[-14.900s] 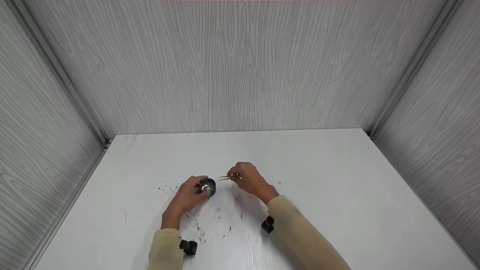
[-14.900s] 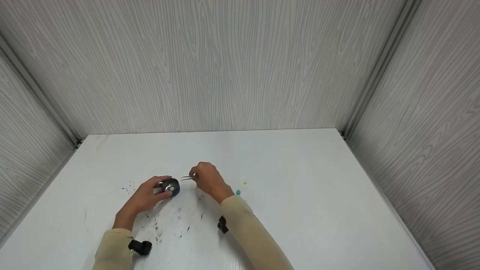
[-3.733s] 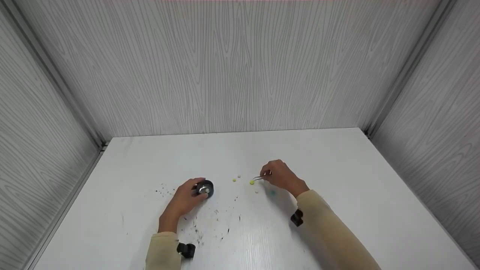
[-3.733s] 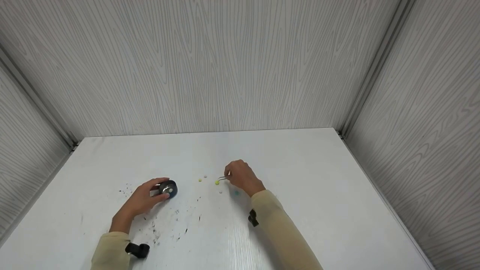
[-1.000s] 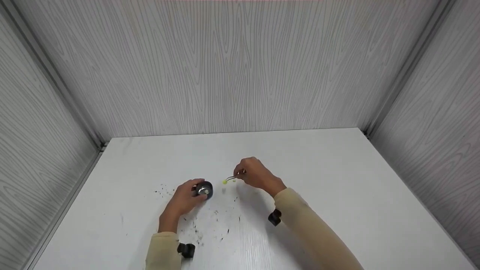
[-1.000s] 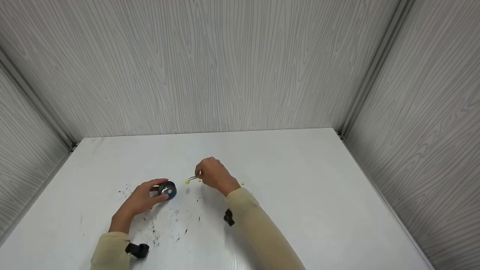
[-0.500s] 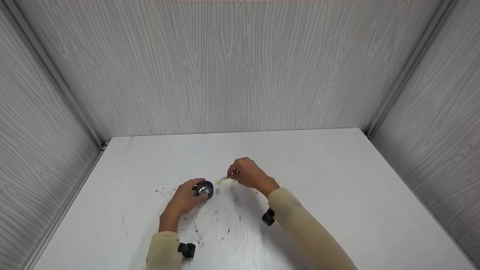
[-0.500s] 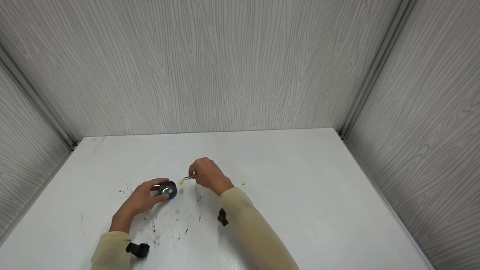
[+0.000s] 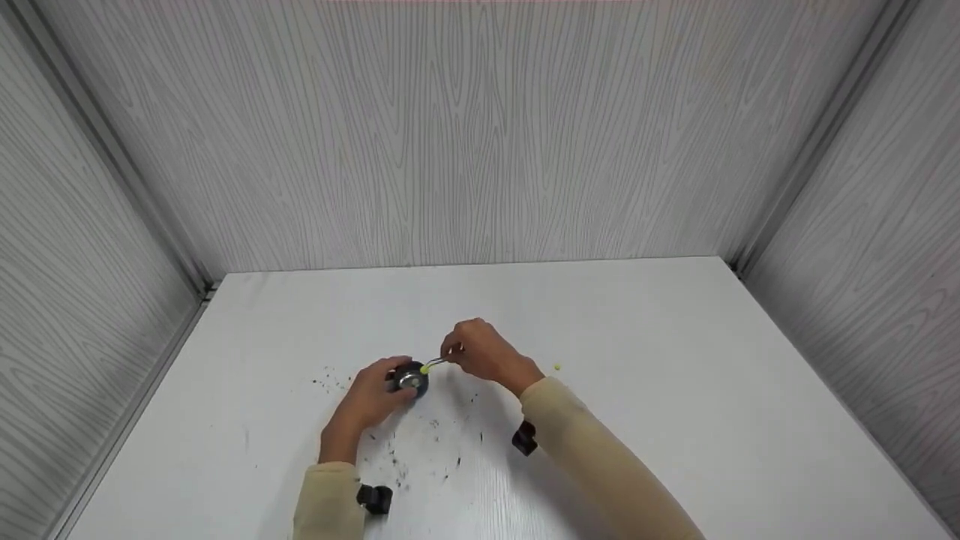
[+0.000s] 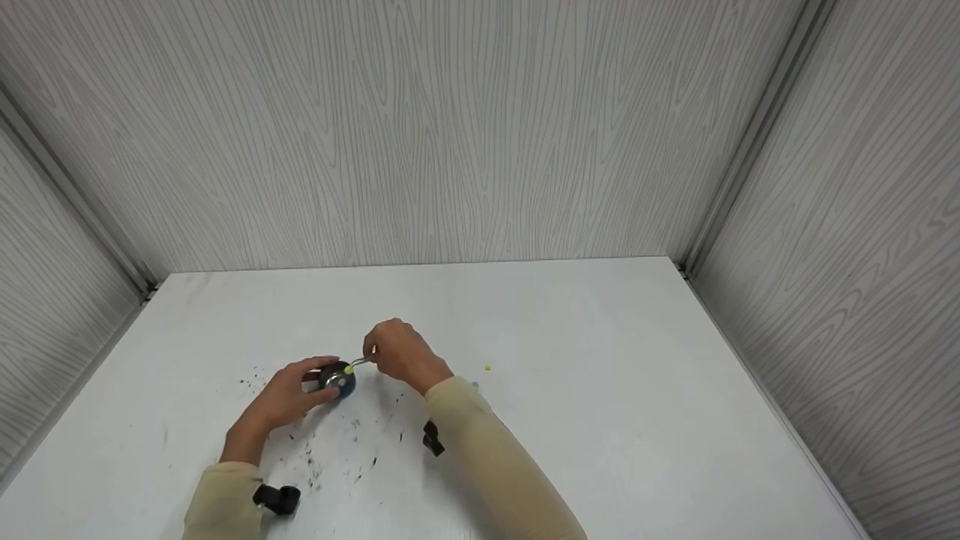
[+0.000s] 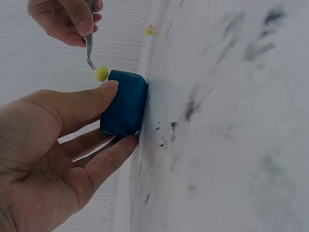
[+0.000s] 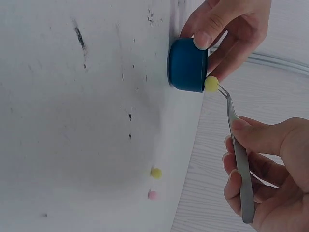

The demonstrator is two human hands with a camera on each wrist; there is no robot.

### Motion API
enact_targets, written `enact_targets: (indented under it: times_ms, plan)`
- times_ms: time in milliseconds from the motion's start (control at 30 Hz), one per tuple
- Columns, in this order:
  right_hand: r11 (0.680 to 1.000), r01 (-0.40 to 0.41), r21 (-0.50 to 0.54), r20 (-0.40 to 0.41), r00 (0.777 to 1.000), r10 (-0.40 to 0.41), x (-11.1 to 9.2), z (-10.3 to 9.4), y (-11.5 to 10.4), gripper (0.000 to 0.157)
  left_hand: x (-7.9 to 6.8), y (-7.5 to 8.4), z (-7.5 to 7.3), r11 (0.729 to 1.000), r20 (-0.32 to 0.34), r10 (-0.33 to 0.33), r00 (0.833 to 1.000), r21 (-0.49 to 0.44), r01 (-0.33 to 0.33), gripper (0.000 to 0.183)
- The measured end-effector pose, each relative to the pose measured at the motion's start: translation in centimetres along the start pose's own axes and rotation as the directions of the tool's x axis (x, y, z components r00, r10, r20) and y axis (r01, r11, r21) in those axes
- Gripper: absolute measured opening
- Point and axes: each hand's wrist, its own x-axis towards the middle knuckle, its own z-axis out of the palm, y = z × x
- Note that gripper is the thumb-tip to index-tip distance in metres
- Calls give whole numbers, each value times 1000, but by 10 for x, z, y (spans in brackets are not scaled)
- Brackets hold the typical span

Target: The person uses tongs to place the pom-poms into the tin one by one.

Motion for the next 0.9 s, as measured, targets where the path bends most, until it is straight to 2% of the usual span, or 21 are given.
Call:
enact_targets:
  times_ms: [300,500,900]
  plan:
    - [999,43,-10,-30,999,-44,5,10,-3,12,3,-3,2,1000,-6,-12,1000,-20,12,56]
    - [997,73,-4,-37,997,-73,7,15,-6,13,3,-4,1,1000,-8,3,1000,-24,-3,56]
    - [998,55,32,-29,998,-54,8,20,-8,14,3,-5,2,1000,-11,12,1000,-19,-12,55]
